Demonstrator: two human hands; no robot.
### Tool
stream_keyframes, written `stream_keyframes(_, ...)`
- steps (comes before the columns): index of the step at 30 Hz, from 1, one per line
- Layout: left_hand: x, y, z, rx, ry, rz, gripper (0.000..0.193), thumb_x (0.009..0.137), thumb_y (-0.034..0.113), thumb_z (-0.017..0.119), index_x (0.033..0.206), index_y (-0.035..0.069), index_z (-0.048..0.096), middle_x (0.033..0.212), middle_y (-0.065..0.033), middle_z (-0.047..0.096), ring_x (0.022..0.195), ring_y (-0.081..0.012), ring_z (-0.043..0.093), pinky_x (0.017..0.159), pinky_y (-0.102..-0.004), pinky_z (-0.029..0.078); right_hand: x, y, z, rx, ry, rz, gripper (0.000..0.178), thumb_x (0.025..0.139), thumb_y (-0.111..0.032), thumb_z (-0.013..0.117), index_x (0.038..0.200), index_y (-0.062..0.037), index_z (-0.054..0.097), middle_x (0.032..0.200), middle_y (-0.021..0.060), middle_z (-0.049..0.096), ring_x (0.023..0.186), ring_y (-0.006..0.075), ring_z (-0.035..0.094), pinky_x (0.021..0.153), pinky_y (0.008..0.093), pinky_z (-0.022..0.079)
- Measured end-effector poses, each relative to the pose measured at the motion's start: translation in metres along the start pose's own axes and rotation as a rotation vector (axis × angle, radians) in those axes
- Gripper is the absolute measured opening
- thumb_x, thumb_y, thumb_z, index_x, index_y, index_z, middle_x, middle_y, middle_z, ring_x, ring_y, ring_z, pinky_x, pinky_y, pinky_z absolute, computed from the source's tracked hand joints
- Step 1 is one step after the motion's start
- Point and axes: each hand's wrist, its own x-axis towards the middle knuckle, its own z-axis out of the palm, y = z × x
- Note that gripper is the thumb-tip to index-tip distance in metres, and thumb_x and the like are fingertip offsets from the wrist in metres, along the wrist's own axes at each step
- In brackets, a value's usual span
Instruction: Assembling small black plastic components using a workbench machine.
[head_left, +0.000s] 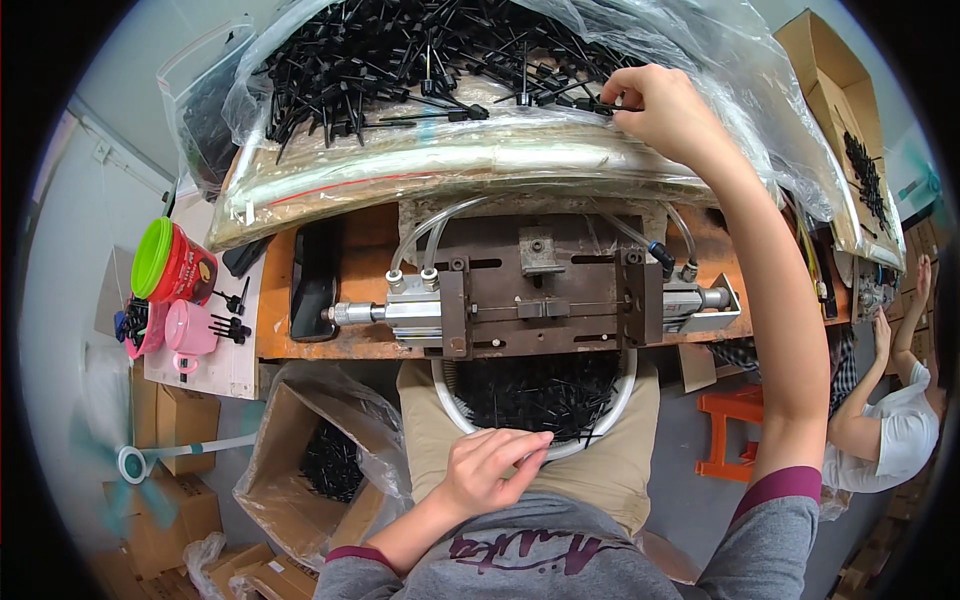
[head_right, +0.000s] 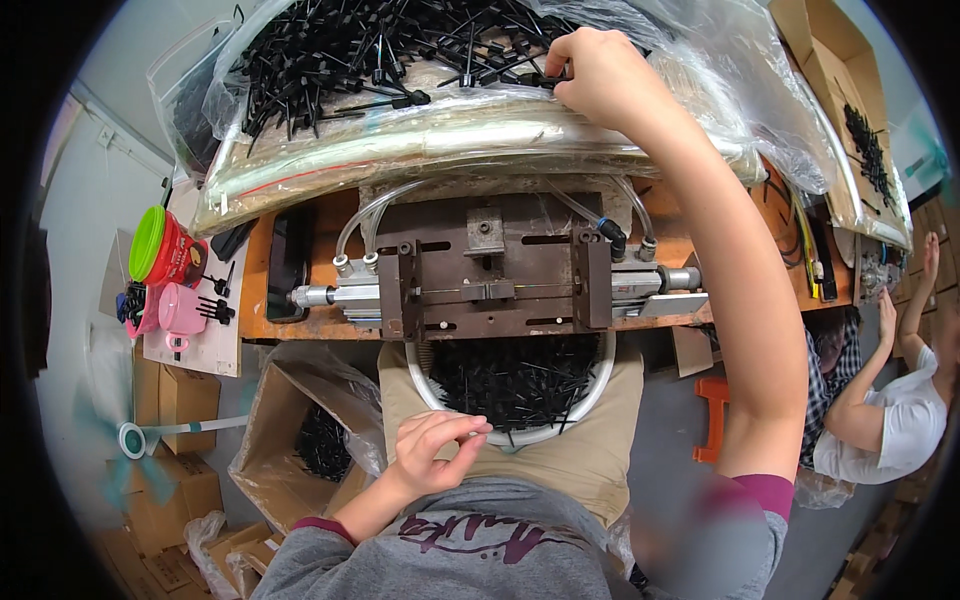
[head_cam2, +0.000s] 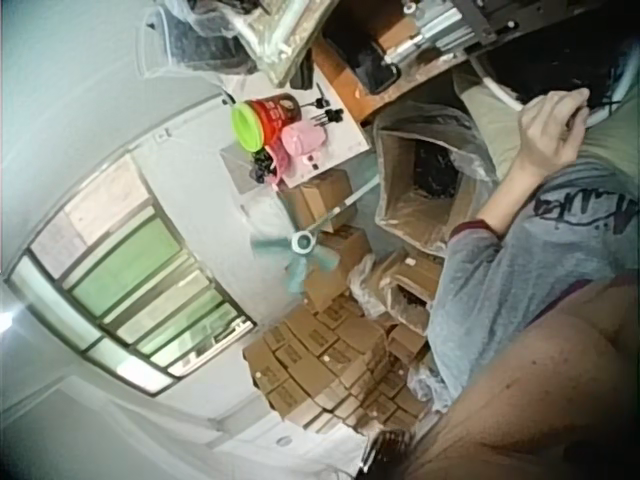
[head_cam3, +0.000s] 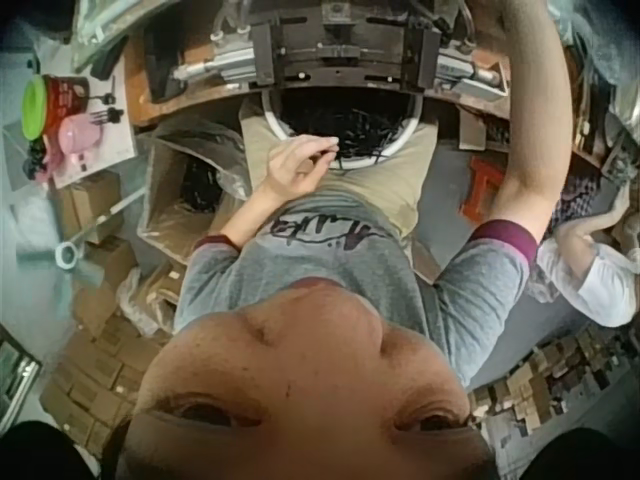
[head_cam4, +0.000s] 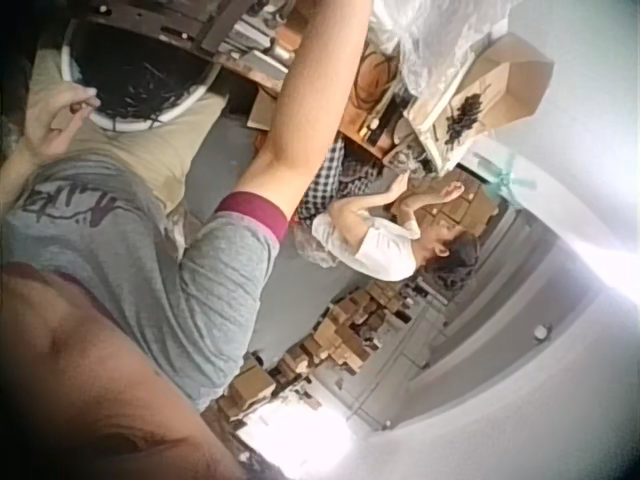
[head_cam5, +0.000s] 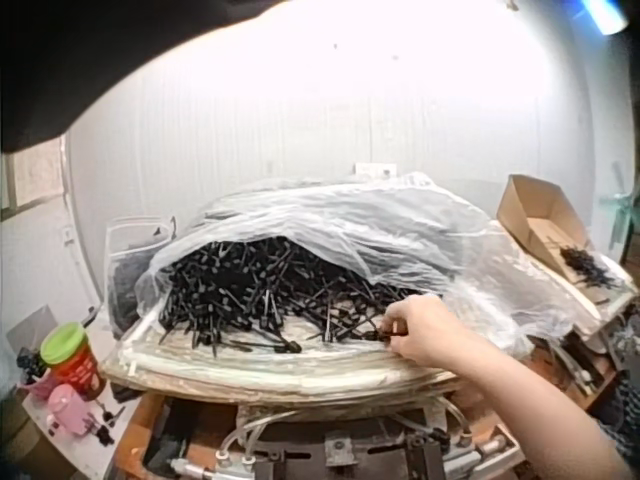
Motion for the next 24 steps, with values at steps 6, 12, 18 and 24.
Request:
stream_keyframes(6, -0.001, 0.002, -0.004, 0.022, -0.036, 0.006, 0.039, 0.074, -0.005, 0.074, 0.110, 0.002, 0.060, 0.083, -0.0081, 0.071, 0.060, -0.0180, 0.066, 0.051, -0.0262, 0.050, -0.010, -0.003, -0.032, 0.115, -0.035, 0.125, 0.023, 0.080, -0.011, 0.068, 0.101, -0.0027, 0.074, 0.075, 0.0107, 0.071, 0.053, 0.0129, 0.063, 0.056, 0.0293, 0.054)
stream_keyframes(12, 0.010, 0.002, -0.006, 0.020, -0.030, 0.040, 0.040, 0.074, -0.006, 0.074, 0.110, -0.001, 0.059, 0.085, -0.0107, 0.071, 0.066, -0.0195, 0.067, 0.059, -0.0274, 0.052, -0.029, 0.016, -0.045, 0.500, 0.019, 0.256, 0.024, 0.084, -0.015, 0.068, 0.103, -0.0025, 0.074, 0.075, 0.0052, 0.070, 0.049, 0.0059, 0.053, 0.050, 0.0226, 0.044)
stream_keyframes(18, 0.051, 0.013, -0.026, 0.203, 0.192, -0.027, 0.048, 0.077, 0.002, 0.075, 0.122, -0.003, 0.057, 0.111, -0.0194, 0.067, 0.090, -0.0267, 0.067, 0.076, -0.0329, 0.053, -0.095, -0.065, -0.049, 0.602, -0.418, 0.134, 0.021, 0.080, -0.009, 0.070, 0.099, 0.0006, 0.074, 0.074, 0.0097, 0.071, 0.058, 0.0131, 0.065, 0.054, 0.0271, 0.051)
stream_keyframes(24, 0.074, 0.027, -0.013, 0.070, -0.140, -0.218, 0.048, 0.089, 0.003, 0.064, 0.134, -0.004, 0.051, 0.110, -0.0157, 0.065, 0.082, -0.0215, 0.066, 0.073, -0.0321, 0.053, -0.145, -0.098, -0.025, 0.602, -0.548, -0.261, 0.015, 0.076, -0.003, 0.068, 0.090, 0.0028, 0.067, 0.081, 0.0216, 0.068, 0.077, 0.0344, 0.069, 0.071, 0.0398, 0.054)
